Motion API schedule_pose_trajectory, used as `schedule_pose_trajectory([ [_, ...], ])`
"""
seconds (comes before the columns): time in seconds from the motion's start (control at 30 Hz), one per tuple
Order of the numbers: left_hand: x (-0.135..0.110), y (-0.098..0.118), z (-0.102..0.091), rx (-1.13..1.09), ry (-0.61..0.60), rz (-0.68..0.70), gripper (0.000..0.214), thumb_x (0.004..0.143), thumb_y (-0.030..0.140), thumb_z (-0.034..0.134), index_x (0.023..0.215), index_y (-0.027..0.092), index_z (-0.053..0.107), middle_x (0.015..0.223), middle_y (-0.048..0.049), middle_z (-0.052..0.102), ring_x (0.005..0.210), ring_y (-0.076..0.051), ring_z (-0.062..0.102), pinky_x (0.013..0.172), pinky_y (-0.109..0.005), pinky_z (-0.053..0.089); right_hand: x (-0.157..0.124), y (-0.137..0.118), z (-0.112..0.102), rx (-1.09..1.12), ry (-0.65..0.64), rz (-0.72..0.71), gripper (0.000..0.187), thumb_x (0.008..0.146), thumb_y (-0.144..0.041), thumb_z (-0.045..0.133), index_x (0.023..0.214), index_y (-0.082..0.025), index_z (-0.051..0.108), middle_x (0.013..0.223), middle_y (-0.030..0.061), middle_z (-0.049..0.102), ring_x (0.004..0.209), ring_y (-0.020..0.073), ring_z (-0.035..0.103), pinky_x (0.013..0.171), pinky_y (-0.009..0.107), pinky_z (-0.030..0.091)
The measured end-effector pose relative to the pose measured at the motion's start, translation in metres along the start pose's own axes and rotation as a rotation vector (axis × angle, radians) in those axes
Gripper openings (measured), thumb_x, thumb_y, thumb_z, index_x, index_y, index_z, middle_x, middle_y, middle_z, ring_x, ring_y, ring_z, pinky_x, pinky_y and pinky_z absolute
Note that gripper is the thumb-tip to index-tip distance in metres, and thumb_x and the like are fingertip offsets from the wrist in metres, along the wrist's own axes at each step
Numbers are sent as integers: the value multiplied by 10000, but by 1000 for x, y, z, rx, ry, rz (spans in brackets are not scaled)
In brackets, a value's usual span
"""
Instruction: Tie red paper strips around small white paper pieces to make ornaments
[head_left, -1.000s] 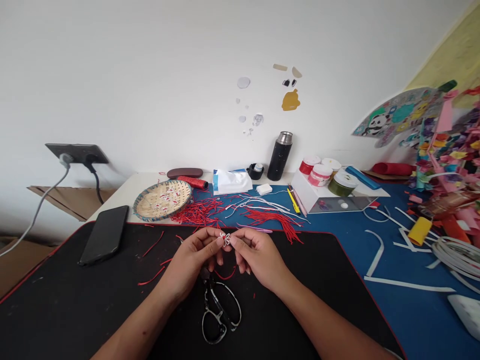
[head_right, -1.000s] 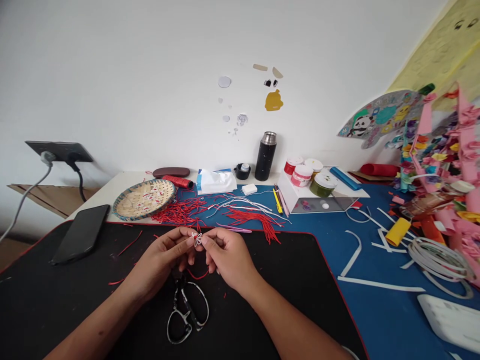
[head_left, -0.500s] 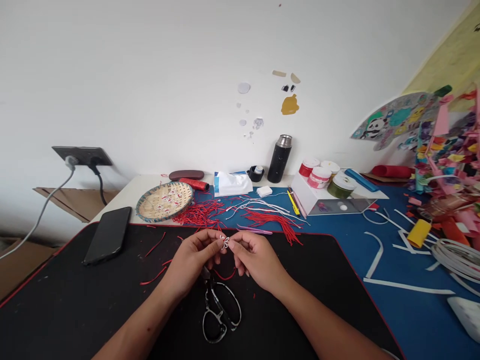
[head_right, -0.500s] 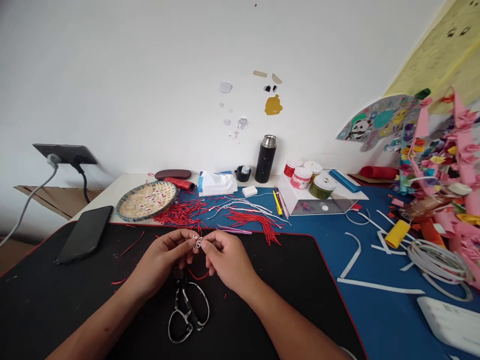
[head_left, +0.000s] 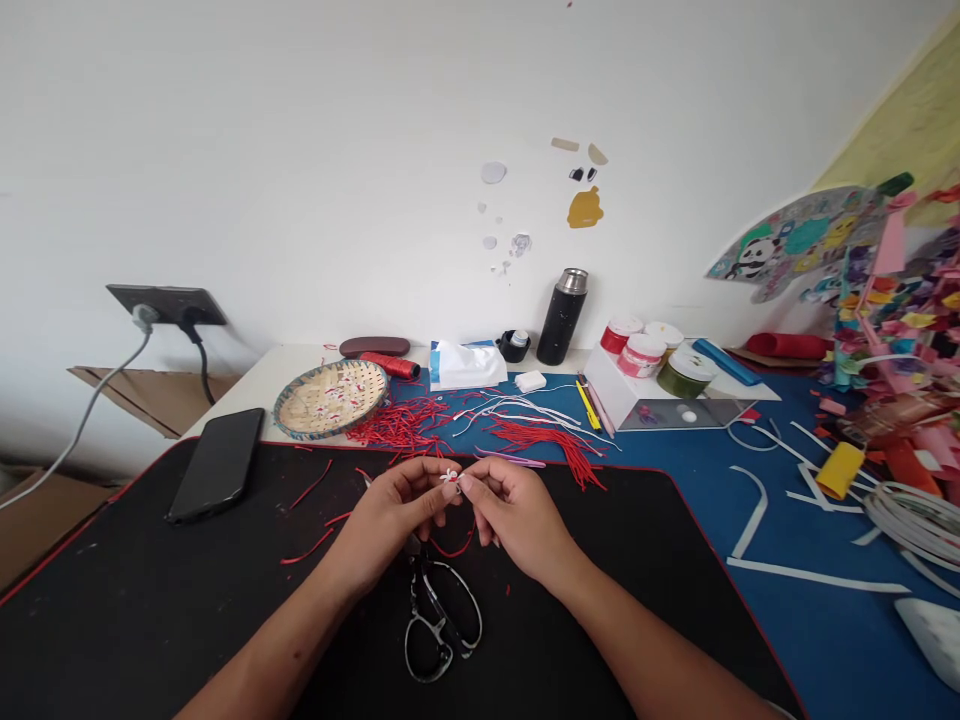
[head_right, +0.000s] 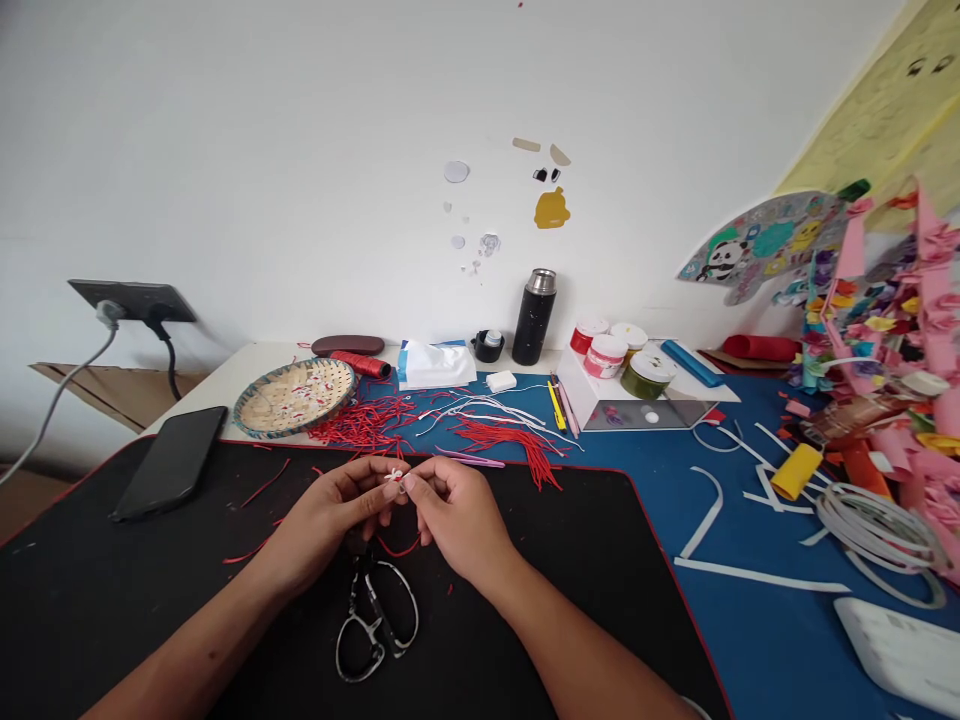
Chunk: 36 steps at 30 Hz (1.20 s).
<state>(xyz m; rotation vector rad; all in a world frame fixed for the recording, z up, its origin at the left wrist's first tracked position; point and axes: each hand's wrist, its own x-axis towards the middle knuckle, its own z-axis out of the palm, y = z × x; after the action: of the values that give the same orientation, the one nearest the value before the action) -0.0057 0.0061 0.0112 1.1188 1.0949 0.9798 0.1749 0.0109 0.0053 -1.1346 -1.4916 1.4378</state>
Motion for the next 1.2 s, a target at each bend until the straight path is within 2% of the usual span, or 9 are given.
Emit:
schedule_pose_trajectory([
  [0.17, 2, 1, -1, 46, 20, 1, 372, 737, 530, 852, 788, 181, 734, 714, -21, 699, 545, -120, 533, 484, -219, 409, -1, -3, 0, -6, 20, -2, 275, 962, -429, 591, 899, -169, 653, 511, -66, 530, 415, 89, 471, 433, 199, 355],
  [0.4, 2, 0, -4, 29, 69, 14, 369, 776, 537, 820, 787, 181, 723, 682, 13, 650, 547, -101, 506, 485, -198, 395, -1, 0, 3, -14, -52, 37, 277, 966, -429, 590, 924, -165, 663, 521, -66, 530, 405, 81, 466, 421, 193, 340],
  [0.53, 1, 4, -4, 61, 78, 0, 386, 767, 554, 817, 769, 182, 710, 669, 14, 651, 532, -101, 494, 473, -202, 386, -1, 0, 2, 0, -30, 27, 315, 961, -471, 590, 946, -165, 661, 550, -59, 542, 420, 86, 485, 415, 195, 344],
  [0.67, 1, 5, -4, 110, 21, -34, 427, 752, 593, 810, 764, 180, 699, 671, 9, 663, 536, -106, 497, 471, -207, 381, 1, 0, 1, 27, 8, 17, 348, 950, -505, 593, 982, -165, 662, 564, -57, 548, 422, 92, 496, 406, 199, 344],
  [0.97, -1, 8, -4, 227, -70, -60, 483, 777, 652, 747, 803, 171, 725, 667, 9, 653, 537, -118, 489, 492, -232, 368, 1, -3, 0, 5, 24, 5, 302, 937, -455, 603, 961, -163, 677, 494, -71, 519, 394, 90, 451, 411, 205, 341],
  [1.2, -1, 7, -4, 223, -81, -26, 447, 804, 621, 730, 781, 175, 736, 713, -13, 697, 567, -130, 511, 541, -251, 383, 0, -3, 0, 20, 10, 11, 312, 938, -463, 596, 973, -164, 677, 489, -72, 527, 389, 91, 454, 406, 200, 338],
])
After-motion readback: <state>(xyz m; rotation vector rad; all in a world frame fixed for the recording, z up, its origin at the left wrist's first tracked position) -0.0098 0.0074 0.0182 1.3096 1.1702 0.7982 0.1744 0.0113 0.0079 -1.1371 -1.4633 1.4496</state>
